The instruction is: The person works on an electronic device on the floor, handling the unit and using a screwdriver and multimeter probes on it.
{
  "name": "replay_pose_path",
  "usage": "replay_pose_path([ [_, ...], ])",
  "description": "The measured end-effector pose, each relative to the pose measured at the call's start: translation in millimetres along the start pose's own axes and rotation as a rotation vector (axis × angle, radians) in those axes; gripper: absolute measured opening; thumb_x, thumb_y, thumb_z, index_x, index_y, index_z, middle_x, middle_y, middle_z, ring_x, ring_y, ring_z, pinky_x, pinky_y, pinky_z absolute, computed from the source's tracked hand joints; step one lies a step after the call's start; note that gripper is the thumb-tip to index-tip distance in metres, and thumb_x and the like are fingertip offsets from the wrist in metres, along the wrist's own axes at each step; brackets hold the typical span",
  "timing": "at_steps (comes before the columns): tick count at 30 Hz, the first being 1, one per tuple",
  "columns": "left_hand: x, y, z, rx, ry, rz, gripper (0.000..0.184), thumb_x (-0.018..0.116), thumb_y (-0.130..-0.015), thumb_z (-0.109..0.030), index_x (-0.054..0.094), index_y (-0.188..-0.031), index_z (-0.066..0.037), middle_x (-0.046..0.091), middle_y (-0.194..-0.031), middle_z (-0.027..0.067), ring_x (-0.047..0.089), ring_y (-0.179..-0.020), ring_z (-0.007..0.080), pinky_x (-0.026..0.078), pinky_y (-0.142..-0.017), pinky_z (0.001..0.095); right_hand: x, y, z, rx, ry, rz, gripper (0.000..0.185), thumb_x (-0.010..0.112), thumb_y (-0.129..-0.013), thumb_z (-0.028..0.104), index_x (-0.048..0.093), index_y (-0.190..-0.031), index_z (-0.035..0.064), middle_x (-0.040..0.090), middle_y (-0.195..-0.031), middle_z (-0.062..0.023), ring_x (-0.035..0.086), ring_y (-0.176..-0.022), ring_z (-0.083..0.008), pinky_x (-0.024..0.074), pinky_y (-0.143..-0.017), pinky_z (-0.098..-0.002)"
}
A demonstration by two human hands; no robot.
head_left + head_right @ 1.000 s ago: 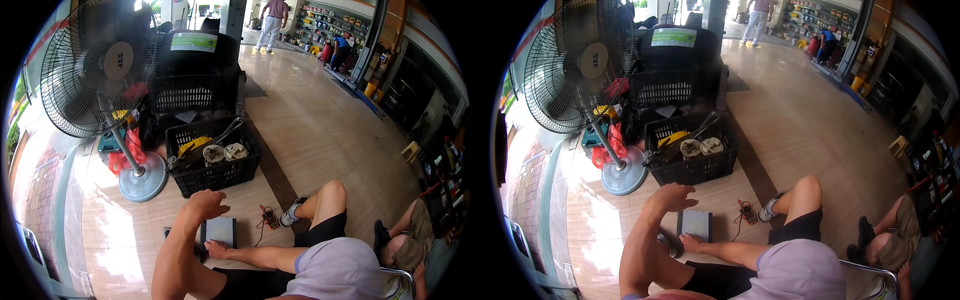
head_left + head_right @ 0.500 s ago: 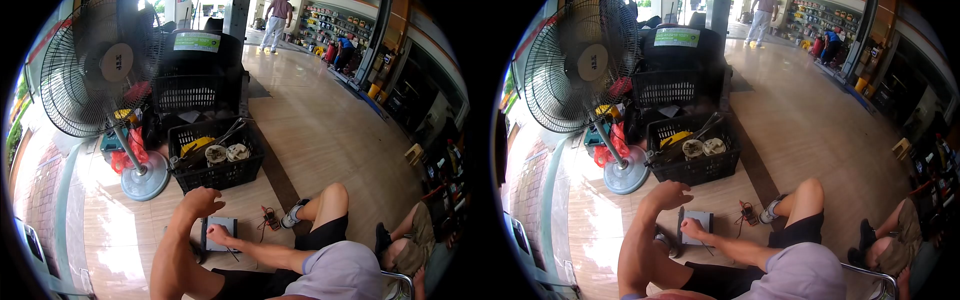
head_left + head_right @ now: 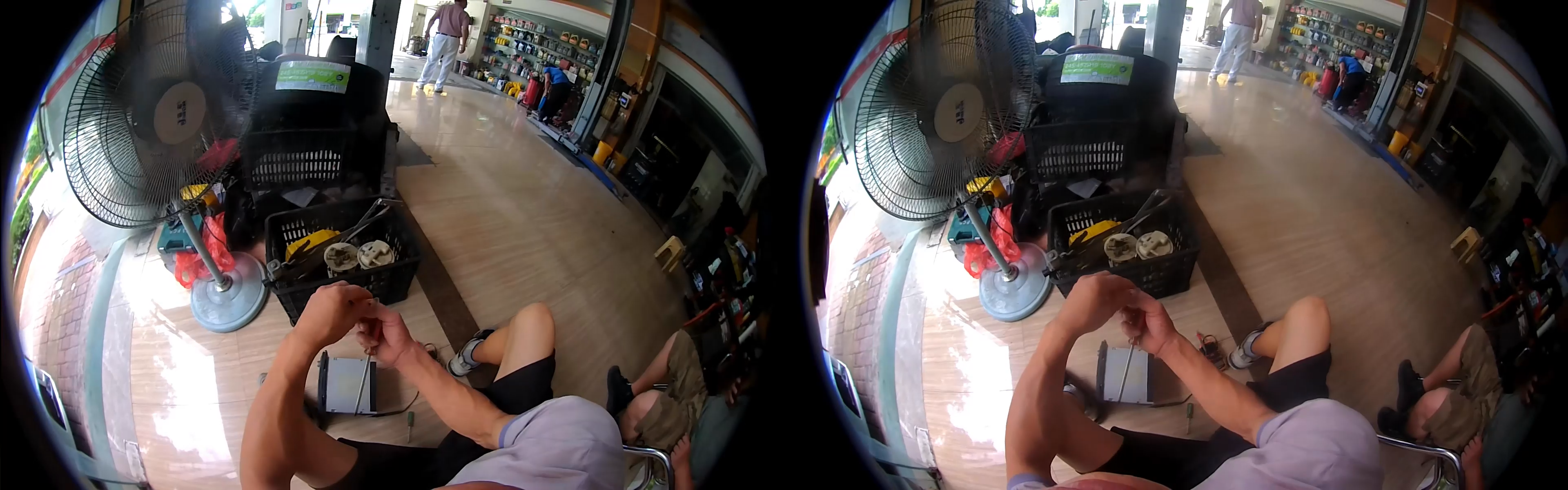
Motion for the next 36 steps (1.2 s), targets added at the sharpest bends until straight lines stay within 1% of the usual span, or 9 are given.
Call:
replay_pose_path([
  [5, -2, 1, -10, -0.029, 0.106, -0.014, 0.022, 0.071, -0.090, -0.019, 0.077, -0.105, -0.004, 0.073, -0.094, 0.0180, 0.072, -0.092, 0.0334, 0.056, -0.082, 0.0388, 13, 10, 14, -0.048, -0.008, 0.048, 0.009, 0.069, -0.092, 0.019, 0.066, -0.101, 0.0171, 0.056, -0.073, 0.0044, 0.049, -0.057, -0.0058, 0.0303, -0.042, -0.0223],
  [11, 1, 3, -6, -0.100, 0.339, 0.015, 0.019, 0.073, -0.092, -0.010, 0.076, -0.109, -0.002, 0.074, -0.093, 0.0142, 0.074, -0.087, 0.0209, 0.056, -0.077, 0.0322, -4, 1, 12, -0.052, -0.038, 0.045, 0.017, 0.067, -0.092, 0.020, 0.071, -0.109, 0.0241, 0.054, -0.069, 0.0039, 0.043, -0.047, -0.0087, 0.0288, -0.040, -0.0239],
  [14, -2, 5, -12, -0.094, 0.343, -0.040, 0.017, 0.073, -0.093, -0.007, 0.074, -0.106, 0.004, 0.070, -0.092, 0.0096, 0.067, -0.083, 0.0134, 0.055, -0.074, 0.0301, -1, 3, 13, -0.058, -0.028, 0.058, 0.017, 0.067, -0.093, 0.021, 0.072, -0.107, 0.0276, 0.053, -0.068, 0.0038, 0.041, -0.045, -0.0093, 0.0287, -0.039, -0.0245],
  [18, 0, 4, -13, -0.170, 0.544, -0.027, 0.017, 0.072, -0.094, -0.009, 0.073, -0.104, 0.006, 0.070, -0.094, 0.0098, 0.068, -0.086, 0.0144, 0.055, -0.076, 0.0302, 7, 7, 19, -0.081, -0.002, 0.088, 0.017, 0.067, -0.094, 0.021, 0.072, -0.108, 0.0283, 0.052, -0.068, 0.0041, 0.041, -0.045, -0.0094, 0.0286, -0.039, -0.0238],
  [23, 16, -3, 4, -0.146, 0.652, -0.088, 0.018, 0.075, -0.094, -0.012, 0.074, -0.100, 0.005, 0.070, -0.092, 0.0097, 0.068, -0.087, 0.0160, 0.054, -0.080, 0.0291, 16, 13, 31, -0.115, -0.051, 0.128, 0.023, 0.066, -0.097, 0.015, 0.069, -0.119, 0.0223, 0.059, -0.080, 0.0045, 0.050, -0.057, -0.0050, 0.0314, -0.040, -0.0200],
  [27, 22, -7, 0, -0.137, 0.719, -0.111, 0.019, 0.073, -0.095, -0.013, 0.074, -0.101, 0.005, 0.071, -0.091, 0.0075, 0.067, -0.085, 0.0140, 0.054, -0.079, 0.0283, 19, 18, 41, -0.127, -0.053, 0.193, 0.030, 0.065, -0.098, 0.013, 0.063, -0.128, 0.0181, 0.063, -0.089, 0.0041, 0.053, -0.065, -0.0021, 0.0348, -0.041, -0.0181],
  [32, 20, -11, -4, -0.197, 0.820, -0.039, 0.021, 0.069, -0.099, -0.015, 0.072, -0.100, 0.006, 0.073, -0.091, 0.0043, 0.065, -0.085, 0.0108, 0.055, -0.077, 0.0274, 17, 17, 48, -0.129, 0.075, 0.111, 0.029, 0.069, -0.096, 0.014, 0.062, -0.124, 0.0145, 0.062, -0.086, 0.0024, 0.053, -0.062, -0.0041, 0.0351, -0.041, -0.0191],
  [33, 19, -11, 0, -0.194, 0.725, -0.066, 0.022, 0.069, -0.099, -0.017, 0.072, -0.100, 0.005, 0.073, -0.087, 0.0074, 0.067, -0.081, 0.0126, 0.055, -0.075, 0.0295, 14, 16, 48, -0.128, 0.120, 0.071, 0.029, 0.070, -0.095, 0.014, 0.062, -0.123, 0.0134, 0.062, -0.085, 0.0017, 0.053, -0.061, -0.0049, 0.0350, -0.041, -0.0199],
  [36, -6, -5, -3, -0.270, 0.163, -0.062, 0.024, 0.068, -0.097, -0.019, 0.072, -0.101, 0.004, 0.072, -0.079, 0.0131, 0.069, -0.075, 0.0186, 0.055, -0.072, 0.0329, 1, 20, 43, -0.018, 0.444, -0.205, 0.031, 0.072, -0.092, 0.014, 0.060, -0.120, 0.0110, 0.059, -0.078, -0.0009, 0.052, -0.057, -0.0086, 0.0335, -0.041, -0.0242],
])
Point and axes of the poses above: each hand's wrist, its own y-axis away from the middle knuckle, its own x-axis out of the palm, z = x × y, the point moved 2 cm from there along -y, towards the middle knuckle
